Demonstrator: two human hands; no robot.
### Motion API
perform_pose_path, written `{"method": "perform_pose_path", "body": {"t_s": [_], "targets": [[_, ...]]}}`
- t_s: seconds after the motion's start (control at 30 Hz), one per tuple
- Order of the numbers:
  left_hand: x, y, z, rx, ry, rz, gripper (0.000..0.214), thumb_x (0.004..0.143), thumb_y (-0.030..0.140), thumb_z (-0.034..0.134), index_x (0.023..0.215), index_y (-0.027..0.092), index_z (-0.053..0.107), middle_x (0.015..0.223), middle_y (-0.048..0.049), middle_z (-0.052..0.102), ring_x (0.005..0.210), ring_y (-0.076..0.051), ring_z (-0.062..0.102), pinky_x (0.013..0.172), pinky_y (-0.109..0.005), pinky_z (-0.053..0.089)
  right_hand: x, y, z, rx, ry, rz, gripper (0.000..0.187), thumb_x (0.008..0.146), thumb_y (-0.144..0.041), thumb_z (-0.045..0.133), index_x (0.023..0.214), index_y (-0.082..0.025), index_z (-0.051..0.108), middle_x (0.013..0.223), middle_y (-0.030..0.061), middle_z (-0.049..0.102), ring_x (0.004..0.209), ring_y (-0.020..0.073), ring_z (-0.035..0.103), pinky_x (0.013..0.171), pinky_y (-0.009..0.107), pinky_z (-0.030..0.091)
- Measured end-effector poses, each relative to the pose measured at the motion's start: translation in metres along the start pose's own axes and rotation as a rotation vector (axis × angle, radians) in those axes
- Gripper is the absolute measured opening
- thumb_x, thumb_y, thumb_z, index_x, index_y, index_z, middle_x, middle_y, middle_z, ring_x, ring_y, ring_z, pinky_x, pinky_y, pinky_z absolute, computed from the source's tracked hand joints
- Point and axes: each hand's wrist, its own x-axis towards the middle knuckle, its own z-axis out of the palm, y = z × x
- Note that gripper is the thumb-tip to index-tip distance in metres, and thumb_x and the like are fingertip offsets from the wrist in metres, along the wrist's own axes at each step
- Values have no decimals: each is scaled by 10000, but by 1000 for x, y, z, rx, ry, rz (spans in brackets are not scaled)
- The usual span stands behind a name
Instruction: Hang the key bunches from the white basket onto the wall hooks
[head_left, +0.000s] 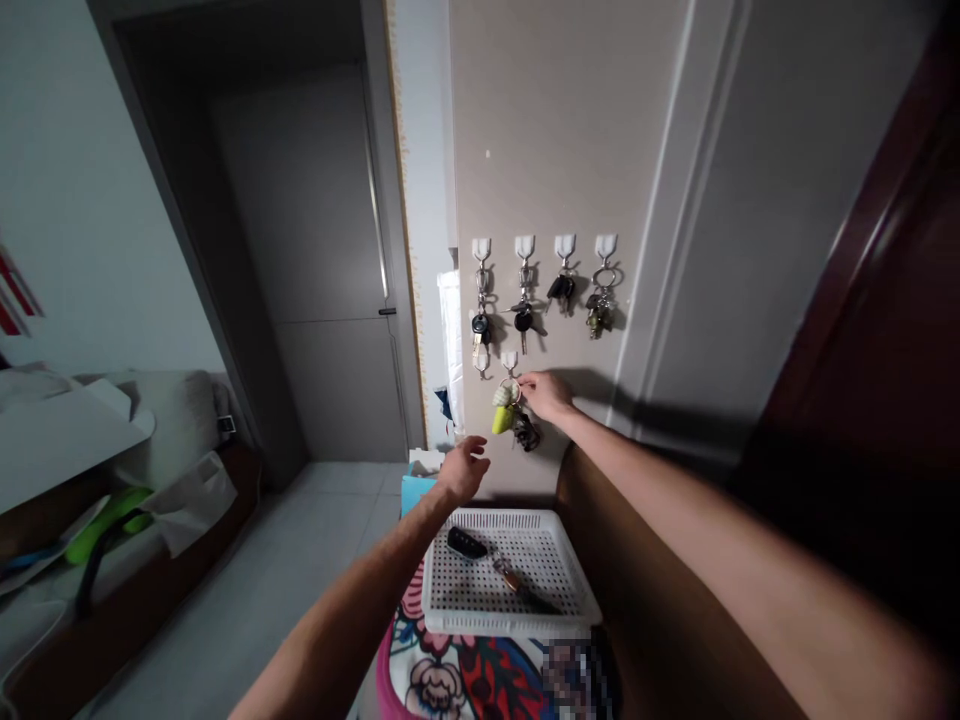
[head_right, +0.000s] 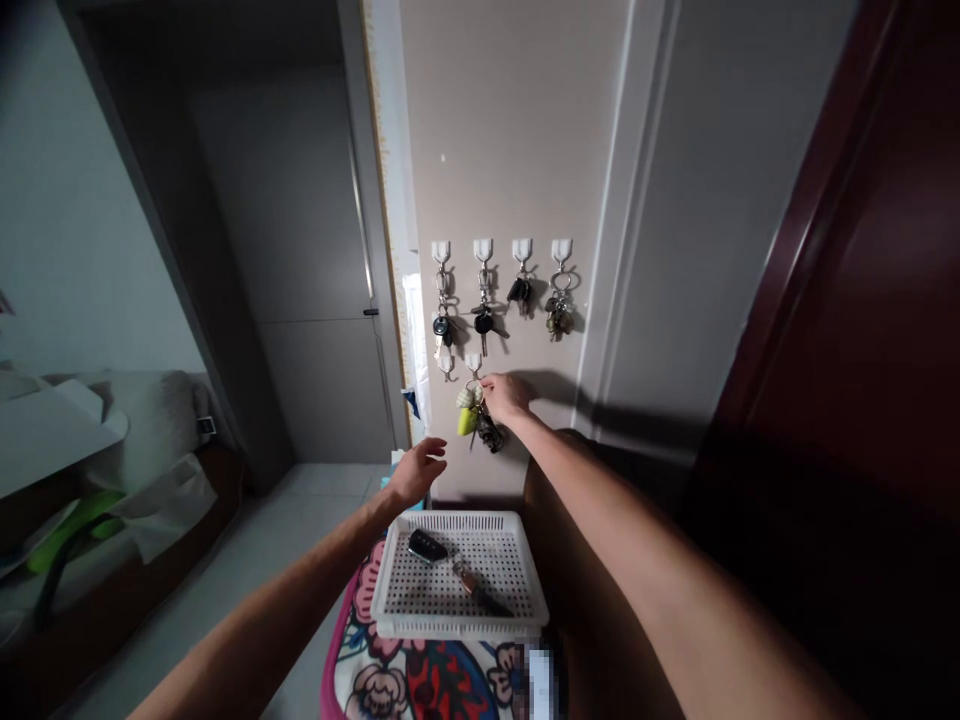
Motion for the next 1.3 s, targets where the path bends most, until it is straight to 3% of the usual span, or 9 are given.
{"method": "perform_pose_path", "body": {"t_s": [0.13,0.3,0.4,0.6,0.73,1.0,1.13,1.3], "targets": [[-19,-39,8,158,-73,-31,367,614,118,406,980,129,433,919,-64,517,709,-97,497,665,-199,387,-39,11,9,10,-27,-99,247,645,-180,415,859,-172,539,849,21,569,736,109,504,638,194,368],[-46,-77,12,464,-191,5,393,606,89,394,988,164,445,1003,-62,485,857,-141,462,750,-225,345,-90,28,34,-85,-380,-280,219,641,-226,417,792,-174,565,818,31,572,715,123,503,638,208,360],[-53,-84,15,629,-259,103,410,593,56,382,971,194,459,1004,-49,489,914,-158,429,785,-243,315,-106,26,39,-172,-591,-422,218,625,-255,432,770,-181,577,788,42,575,725,146,499,632,226,352],[-52,-82,24,808,-310,206,383,615,56,349,961,176,461,995,-77,489,913,-197,414,788,-319,290,-112,21,38,-236,-848,-466,248,590,-278,466,797,-198,577,756,34,576,659,137,505,563,211,352],[-52,-79,28,831,-321,211,357,614,86,376,947,179,463,992,-87,475,921,-215,391,766,-334,299,-111,27,40,-244,-884,-462,252,582,-264,473,796,-191,582,756,40,580,663,137,505,559,206,346],[-54,-73,36,724,-371,67,289,538,183,487,821,127,500,874,-110,503,838,-227,443,695,-309,355,-115,28,47,-294,-894,-479,244,562,-245,492,780,-198,591,727,30,586,657,144,510,530,207,330],[-53,-76,39,569,-289,-45,310,513,197,501,816,135,489,803,-69,523,728,-184,484,620,-264,378,-114,30,49,-282,-854,-450,277,566,-246,488,822,-187,576,727,35,588,642,146,511,513,207,329],[-52,-66,28,323,-140,68,298,512,145,494,809,127,483,770,-30,514,684,-119,469,612,-211,379,-105,30,48,-153,-748,-294,289,645,-207,401,889,-144,542,784,50,587,654,121,505,553,190,340]]}}
